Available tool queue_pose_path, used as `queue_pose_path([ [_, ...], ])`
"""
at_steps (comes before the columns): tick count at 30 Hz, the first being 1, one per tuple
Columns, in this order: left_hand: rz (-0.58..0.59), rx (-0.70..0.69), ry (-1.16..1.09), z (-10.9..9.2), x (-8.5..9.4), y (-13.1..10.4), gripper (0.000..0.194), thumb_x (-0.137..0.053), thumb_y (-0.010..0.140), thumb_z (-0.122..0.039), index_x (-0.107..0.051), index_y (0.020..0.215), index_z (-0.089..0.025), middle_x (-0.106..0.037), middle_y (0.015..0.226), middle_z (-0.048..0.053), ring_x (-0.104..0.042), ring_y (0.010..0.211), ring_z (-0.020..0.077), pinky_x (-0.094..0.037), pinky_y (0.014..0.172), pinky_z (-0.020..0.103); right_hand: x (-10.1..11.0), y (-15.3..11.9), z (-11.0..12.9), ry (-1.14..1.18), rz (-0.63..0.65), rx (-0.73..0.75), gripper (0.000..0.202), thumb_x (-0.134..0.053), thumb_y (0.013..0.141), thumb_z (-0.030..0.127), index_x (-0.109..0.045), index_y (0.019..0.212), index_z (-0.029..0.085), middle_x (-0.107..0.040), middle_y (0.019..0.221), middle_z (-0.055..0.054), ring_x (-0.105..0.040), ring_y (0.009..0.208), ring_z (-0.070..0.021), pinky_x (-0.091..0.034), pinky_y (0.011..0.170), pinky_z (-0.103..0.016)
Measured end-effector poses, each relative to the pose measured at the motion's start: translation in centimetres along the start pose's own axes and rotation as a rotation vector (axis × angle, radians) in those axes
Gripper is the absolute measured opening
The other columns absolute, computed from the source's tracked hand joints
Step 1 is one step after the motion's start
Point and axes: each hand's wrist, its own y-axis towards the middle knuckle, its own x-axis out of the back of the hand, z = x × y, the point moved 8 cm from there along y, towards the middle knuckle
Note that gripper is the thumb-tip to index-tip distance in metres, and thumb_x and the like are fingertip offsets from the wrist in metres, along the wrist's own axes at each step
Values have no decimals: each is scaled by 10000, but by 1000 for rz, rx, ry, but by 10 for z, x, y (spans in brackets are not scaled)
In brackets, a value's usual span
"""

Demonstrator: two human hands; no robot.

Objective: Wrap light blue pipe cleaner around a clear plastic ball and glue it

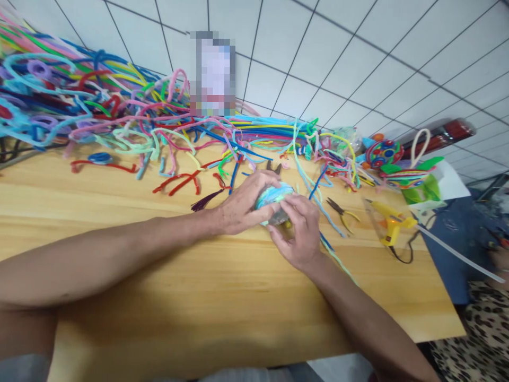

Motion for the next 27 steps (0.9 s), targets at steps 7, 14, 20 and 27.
queue_pose_path([
  [7,75,-6,-13,2,0,2,361,-551,1095,-389,-474,1421,-254,-601,1454,160,-590,1413,310,-528,1198,562,0,1,-1,-19,-4,-4,728,-752,982,294,-446,1642,274,-683,1379,-138,-674,1306,-344,-614,1086,-605],
  [14,118,-100,-35,8,-4,0,624,-671,1014,-459,-418,1549,-261,-576,1555,198,-515,1549,388,-468,1278,660,1,-3,-12,-4,-23,-53,722,-756,966,299,-461,1624,288,-676,1408,-146,-678,1309,-347,-608,1099,-619],
  [20,134,-67,-19,6,-3,1,619,-691,1001,-405,-433,1547,-267,-586,1565,185,-511,1566,370,-472,1289,635,0,-4,-13,-23,6,-78,691,-729,979,314,-454,1613,306,-673,1410,-141,-686,1303,-355,-618,1078,-641],
  [27,141,63,-20,6,5,5,579,-612,1059,-482,-483,1542,-189,-637,1492,192,-659,1377,334,-564,1188,526,1,1,0,1,-4,20,671,-763,983,282,-496,1597,232,-687,1382,-150,-667,1334,-332,-622,1104,-585],
])
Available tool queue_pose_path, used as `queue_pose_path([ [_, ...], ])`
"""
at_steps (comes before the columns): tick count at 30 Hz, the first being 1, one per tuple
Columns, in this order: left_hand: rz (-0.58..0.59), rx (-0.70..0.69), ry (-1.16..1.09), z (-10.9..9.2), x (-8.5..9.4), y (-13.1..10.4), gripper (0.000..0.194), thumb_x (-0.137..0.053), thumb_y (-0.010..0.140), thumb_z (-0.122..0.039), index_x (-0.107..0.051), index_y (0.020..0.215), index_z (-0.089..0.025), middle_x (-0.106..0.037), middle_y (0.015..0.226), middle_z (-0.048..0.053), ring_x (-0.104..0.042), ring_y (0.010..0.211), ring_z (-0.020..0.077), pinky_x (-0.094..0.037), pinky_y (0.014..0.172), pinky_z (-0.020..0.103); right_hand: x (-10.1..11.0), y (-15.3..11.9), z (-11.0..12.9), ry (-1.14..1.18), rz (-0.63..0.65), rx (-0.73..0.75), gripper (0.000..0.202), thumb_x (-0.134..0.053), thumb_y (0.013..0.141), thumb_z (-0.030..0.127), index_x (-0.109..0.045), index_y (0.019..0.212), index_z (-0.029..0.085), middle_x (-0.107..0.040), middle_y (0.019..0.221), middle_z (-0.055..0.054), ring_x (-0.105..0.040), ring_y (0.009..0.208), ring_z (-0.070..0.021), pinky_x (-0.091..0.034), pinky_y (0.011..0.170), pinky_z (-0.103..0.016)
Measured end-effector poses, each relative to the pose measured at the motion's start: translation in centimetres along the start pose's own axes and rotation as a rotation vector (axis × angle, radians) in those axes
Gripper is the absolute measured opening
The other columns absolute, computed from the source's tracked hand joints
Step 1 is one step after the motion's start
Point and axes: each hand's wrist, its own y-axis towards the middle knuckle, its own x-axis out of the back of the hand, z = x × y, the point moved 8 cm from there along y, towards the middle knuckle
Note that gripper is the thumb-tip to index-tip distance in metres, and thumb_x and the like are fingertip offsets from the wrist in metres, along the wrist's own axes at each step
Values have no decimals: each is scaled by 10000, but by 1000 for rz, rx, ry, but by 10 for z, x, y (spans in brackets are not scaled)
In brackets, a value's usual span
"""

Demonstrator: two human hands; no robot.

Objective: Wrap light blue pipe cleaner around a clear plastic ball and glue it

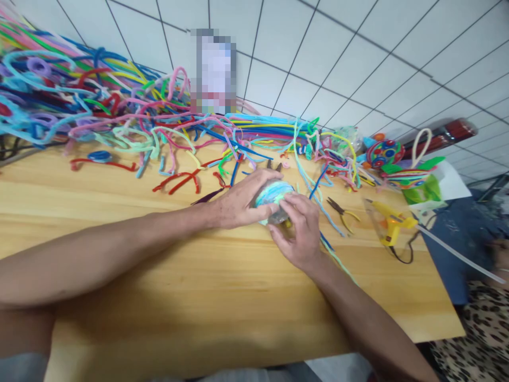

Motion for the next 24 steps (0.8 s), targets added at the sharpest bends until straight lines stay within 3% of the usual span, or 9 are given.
queue_pose_path([
  [5,7,29,65,-1,-3,1,550,-649,1025,-430,-538,1499,-175,-691,1428,171,-686,1323,326,-579,1152,504,-1,-3,-4,-5,12,-38,723,-745,989,318,-427,1637,284,-694,1398,-139,-698,1312,-351,-634,1074,-622],
  [8,-32,-2,68,-4,-4,0,551,-669,1000,-406,-542,1498,-209,-678,1462,154,-645,1395,329,-542,1213,533,2,-5,-9,9,-9,-68,791,-758,975,363,-387,1665,259,-685,1421,-167,-702,1309,-364,-641,1064,-624],
  [11,-66,-34,49,-5,-4,-2,583,-678,991,-422,-532,1522,-230,-650,1493,158,-594,1459,351,-500,1257,584,4,-4,-12,27,-25,-67,805,-769,961,356,-402,1666,227,-679,1437,-187,-688,1333,-367,-635,1089,-619],
  [17,-71,-54,38,-3,-7,-5,612,-664,1017,-446,-470,1564,-250,-598,1534,173,-543,1498,371,-466,1269,642,3,-5,-15,22,-13,-63,747,-726,982,344,-421,1661,279,-667,1490,-166,-661,1390,-372,-595,1139,-661],
  [24,-82,-110,64,-8,-7,-5,545,-610,1063,-423,-454,1544,-221,-587,1486,191,-543,1476,355,-491,1241,613,1,-6,-14,-10,10,-51,719,-694,1006,330,-432,1674,282,-639,1508,-176,-654,1391,-367,-606,1122,-642],
])
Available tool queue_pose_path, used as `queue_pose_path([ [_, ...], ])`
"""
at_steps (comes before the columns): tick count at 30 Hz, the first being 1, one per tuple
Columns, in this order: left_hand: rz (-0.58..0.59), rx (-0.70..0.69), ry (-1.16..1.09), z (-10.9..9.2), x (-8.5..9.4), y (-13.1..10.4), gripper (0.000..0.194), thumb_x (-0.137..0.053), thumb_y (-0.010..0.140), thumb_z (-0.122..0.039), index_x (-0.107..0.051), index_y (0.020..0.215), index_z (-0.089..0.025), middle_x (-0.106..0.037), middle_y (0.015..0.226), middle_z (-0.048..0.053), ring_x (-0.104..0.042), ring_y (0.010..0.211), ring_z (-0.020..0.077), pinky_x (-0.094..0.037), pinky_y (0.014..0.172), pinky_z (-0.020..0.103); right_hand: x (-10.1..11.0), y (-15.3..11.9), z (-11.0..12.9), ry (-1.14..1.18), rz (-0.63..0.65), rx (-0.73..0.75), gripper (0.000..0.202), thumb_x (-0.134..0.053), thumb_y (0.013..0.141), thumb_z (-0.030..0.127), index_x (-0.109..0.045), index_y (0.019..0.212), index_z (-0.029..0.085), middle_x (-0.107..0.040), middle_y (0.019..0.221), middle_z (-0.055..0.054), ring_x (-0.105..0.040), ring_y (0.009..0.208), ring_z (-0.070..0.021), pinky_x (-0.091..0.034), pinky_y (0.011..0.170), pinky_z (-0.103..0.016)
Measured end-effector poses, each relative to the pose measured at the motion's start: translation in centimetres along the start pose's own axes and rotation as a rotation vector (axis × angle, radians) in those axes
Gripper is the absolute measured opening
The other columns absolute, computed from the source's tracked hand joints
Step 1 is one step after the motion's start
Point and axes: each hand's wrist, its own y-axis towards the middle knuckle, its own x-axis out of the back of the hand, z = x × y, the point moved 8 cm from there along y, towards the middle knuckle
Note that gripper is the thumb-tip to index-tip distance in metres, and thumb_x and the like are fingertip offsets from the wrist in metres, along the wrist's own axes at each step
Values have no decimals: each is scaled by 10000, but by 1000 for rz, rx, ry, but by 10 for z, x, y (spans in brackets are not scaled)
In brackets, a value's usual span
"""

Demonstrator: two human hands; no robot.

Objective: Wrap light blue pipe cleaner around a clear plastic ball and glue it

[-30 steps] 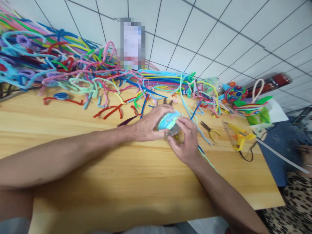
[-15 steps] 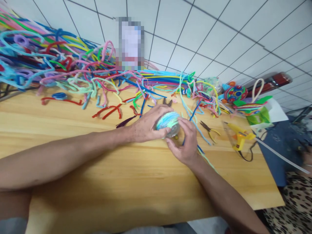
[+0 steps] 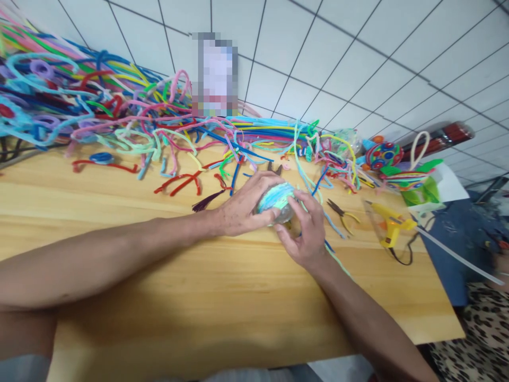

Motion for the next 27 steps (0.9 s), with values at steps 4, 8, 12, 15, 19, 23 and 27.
queue_pose_path([
  [4,-7,26,-9,1,1,1,528,-618,1049,-433,-478,1514,-226,-599,1469,179,-564,1442,349,-506,1225,603,-1,0,1,-15,21,6,740,-687,1004,337,-402,1686,306,-633,1500,-168,-655,1375,-375,-610,1099,-651],
  [8,6,83,1,5,1,1,538,-614,1040,-443,-483,1514,-226,-614,1493,182,-586,1436,347,-516,1218,596,-1,1,5,-13,24,24,733,-693,1003,331,-409,1679,315,-647,1455,-152,-663,1351,-369,-609,1094,-646],
  [12,28,117,0,7,-2,0,530,-600,1039,-417,-502,1523,-224,-652,1489,171,-634,1397,333,-534,1216,567,0,3,8,6,19,43,741,-725,995,322,-429,1673,277,-659,1444,-167,-670,1348,-365,-617,1095,-631],
  [15,15,125,1,8,-2,0,525,-605,1035,-390,-509,1518,-207,-651,1494,175,-631,1413,330,-528,1231,566,2,4,9,44,-5,49,768,-767,969,302,-447,1659,192,-672,1430,-200,-667,1362,-357,-618,1115,-607],
  [19,-19,109,-11,7,-2,-1,541,-622,1023,-385,-503,1522,-213,-646,1493,176,-620,1427,338,-522,1240,587,3,5,8,56,-18,48,765,-767,967,310,-450,1656,207,-689,1434,-187,-677,1366,-359,-620,1116,-619],
  [23,-31,105,-20,6,-2,-2,573,-631,1033,-424,-480,1550,-228,-616,1526,181,-584,1466,343,-505,1261,600,3,5,7,23,-5,54,724,-750,978,317,-469,1640,240,-693,1429,-173,-680,1369,-361,-626,1105,-631],
  [27,-16,106,0,4,-3,-4,579,-582,1076,-452,-445,1587,-218,-560,1577,200,-529,1525,342,-467,1299,610,3,4,8,10,-2,58,715,-730,991,323,-462,1648,243,-688,1435,-176,-682,1361,-360,-625,1107,-626],
])
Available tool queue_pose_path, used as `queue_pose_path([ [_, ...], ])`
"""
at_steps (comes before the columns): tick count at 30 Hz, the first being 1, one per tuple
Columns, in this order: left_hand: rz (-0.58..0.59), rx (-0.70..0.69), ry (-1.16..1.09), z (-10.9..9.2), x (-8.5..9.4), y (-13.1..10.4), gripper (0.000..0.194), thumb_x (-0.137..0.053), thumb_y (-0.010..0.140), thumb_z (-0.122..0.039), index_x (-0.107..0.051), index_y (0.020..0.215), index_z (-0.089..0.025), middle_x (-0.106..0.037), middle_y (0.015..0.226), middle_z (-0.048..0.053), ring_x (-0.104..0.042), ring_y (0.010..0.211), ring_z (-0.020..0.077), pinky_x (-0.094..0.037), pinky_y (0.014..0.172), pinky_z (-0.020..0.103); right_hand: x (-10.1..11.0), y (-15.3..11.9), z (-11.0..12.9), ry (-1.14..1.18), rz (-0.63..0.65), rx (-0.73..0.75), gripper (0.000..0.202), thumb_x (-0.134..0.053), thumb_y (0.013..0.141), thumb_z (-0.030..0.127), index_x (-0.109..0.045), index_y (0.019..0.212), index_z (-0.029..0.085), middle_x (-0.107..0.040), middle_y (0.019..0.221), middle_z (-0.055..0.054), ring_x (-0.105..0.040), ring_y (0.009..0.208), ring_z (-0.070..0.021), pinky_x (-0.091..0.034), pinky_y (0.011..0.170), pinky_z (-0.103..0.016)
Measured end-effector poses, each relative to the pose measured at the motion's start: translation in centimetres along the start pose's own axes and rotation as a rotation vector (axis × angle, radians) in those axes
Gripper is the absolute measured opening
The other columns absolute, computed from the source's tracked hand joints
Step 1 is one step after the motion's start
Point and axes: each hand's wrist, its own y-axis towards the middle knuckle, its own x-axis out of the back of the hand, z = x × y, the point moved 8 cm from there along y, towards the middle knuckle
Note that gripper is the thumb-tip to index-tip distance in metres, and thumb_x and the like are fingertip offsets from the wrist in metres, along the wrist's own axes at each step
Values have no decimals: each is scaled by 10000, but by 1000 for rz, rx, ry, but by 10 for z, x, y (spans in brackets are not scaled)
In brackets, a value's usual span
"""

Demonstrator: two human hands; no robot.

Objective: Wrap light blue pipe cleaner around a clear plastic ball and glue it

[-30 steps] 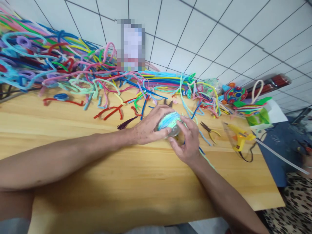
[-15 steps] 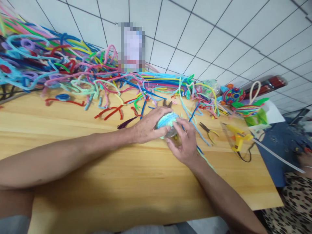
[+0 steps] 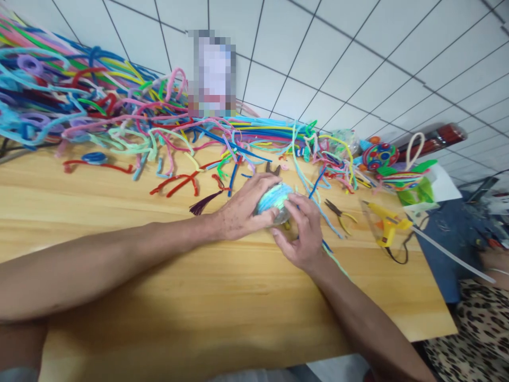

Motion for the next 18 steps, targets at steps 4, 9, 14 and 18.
queue_pose_path([
  [4,22,-12,-1,-3,0,0,555,-542,1091,-433,-435,1585,-205,-546,1572,208,-518,1524,346,-462,1294,619,0,-2,1,-7,3,0,732,-737,991,338,-453,1661,255,-682,1435,-172,-680,1352,-367,-622,1105,-635],
  [9,19,14,-16,-4,1,3,521,-581,1057,-410,-479,1532,-221,-594,1520,189,-563,1461,353,-481,1261,618,-2,-2,1,28,16,-26,734,-739,983,332,-453,1658,312,-679,1439,-143,-664,1382,-390,-595,1131,-684],
  [14,0,11,-8,-6,3,3,495,-577,1053,-382,-486,1508,-210,-605,1504,189,-568,1460,350,-478,1260,616,1,-1,-4,92,-1,-74,773,-751,977,328,-429,1679,274,-674,1447,-163,-675,1366,-366,-621,1120,-632],
  [18,2,3,-14,-8,3,2,483,-583,1053,-382,-488,1495,-214,-611,1490,183,-572,1453,345,-486,1255,601,3,-3,-15,124,-4,-164,686,-684,1030,387,-449,1670,309,-660,1503,-151,-660,1395,-368,-605,1135,-643],
])
